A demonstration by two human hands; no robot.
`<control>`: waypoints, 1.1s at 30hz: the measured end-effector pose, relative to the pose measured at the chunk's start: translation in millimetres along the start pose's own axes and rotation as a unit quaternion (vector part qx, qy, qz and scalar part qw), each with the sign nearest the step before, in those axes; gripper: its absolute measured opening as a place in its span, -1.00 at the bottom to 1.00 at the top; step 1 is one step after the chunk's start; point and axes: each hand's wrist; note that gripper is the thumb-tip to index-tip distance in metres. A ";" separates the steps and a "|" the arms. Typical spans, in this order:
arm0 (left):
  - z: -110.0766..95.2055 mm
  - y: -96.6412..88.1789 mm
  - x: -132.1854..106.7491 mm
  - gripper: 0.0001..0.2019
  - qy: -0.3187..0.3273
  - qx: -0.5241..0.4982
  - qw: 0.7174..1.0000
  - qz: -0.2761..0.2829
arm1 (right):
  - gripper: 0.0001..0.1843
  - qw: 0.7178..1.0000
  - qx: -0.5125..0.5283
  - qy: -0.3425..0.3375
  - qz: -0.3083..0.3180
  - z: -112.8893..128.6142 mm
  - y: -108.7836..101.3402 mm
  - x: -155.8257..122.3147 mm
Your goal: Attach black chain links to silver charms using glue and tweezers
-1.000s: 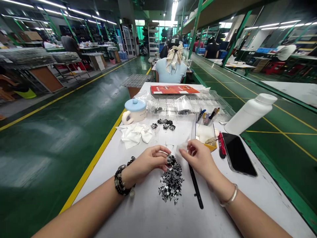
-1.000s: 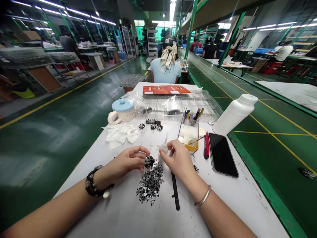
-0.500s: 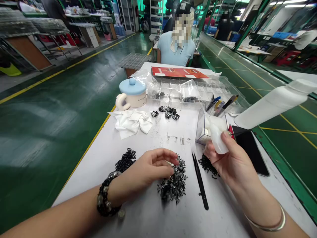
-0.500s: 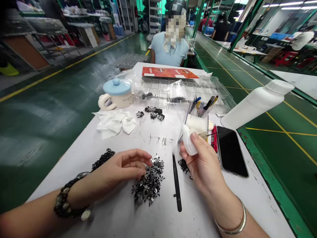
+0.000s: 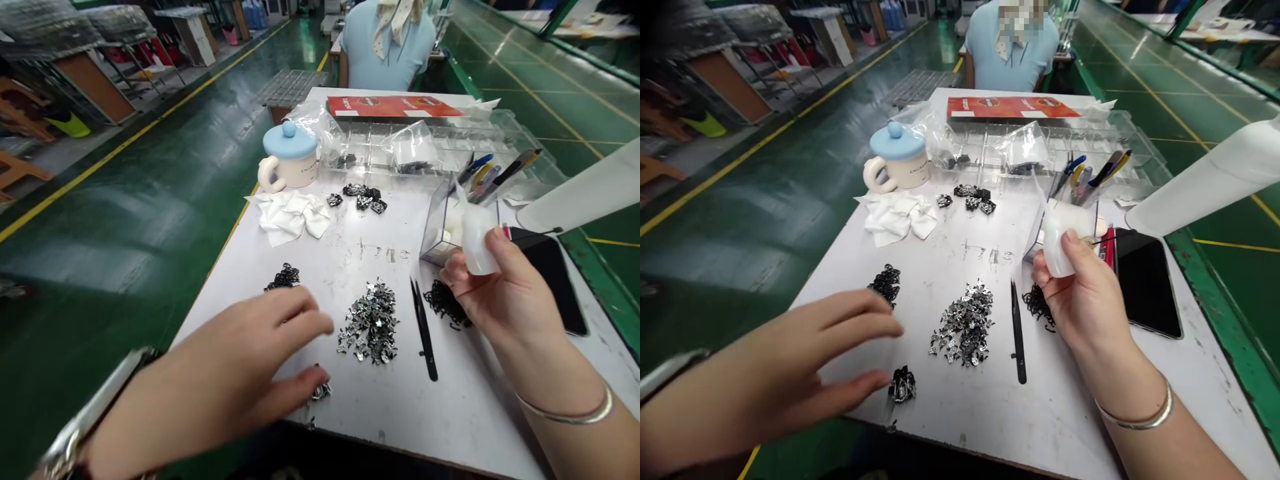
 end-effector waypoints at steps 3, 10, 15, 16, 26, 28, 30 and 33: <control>-15.4 35.0 -43.3 -0.78 0.018 -0.031 0.995 -0.090 | -0.83 1.000 0.000 -0.004 -0.009 0.5 -0.2 -0.2; -21.5 93.0 -70.6 -0.83 0.026 0.031 0.982 -0.182 | -0.86 1.000 0.001 -0.004 0.013 -2.9 0.3 -2.8; -21.7 94.5 -61.6 -0.83 0.034 0.076 0.979 -0.188 | -0.85 0.998 -0.004 -0.045 0.044 -1.2 -1.8 -1.8; -21.8 96.0 -61.2 -0.84 0.034 0.089 0.977 -0.192 | -0.84 0.997 -0.005 -0.055 0.046 -0.5 -2.1 -1.3; -37.7 92.5 -26.1 -0.87 0.131 0.190 0.948 -0.219 | -0.82 0.996 0.007 -0.067 0.052 4.5 -5.3 2.6; -40.7 84.9 -4.9 -0.91 0.116 0.214 0.943 -0.227 | -0.81 0.996 0.010 -0.072 0.055 5.1 -6.3 3.5; -40.3 79.7 9.0 -0.90 0.048 0.219 0.954 -0.199 | -0.80 0.996 0.009 -0.077 0.054 6.1 -7.5 5.0; -34.8 79.3 3.7 -0.83 -0.009 0.161 0.973 -0.164 | -0.80 0.996 0.015 -0.079 0.049 8.1 -9.3 6.7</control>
Point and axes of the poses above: each hand's wrist, its own x-axis towards the middle knuckle, its own y-axis out of the palm, z = x × y, and after that the axes turned 2 degrees about z, right-handed
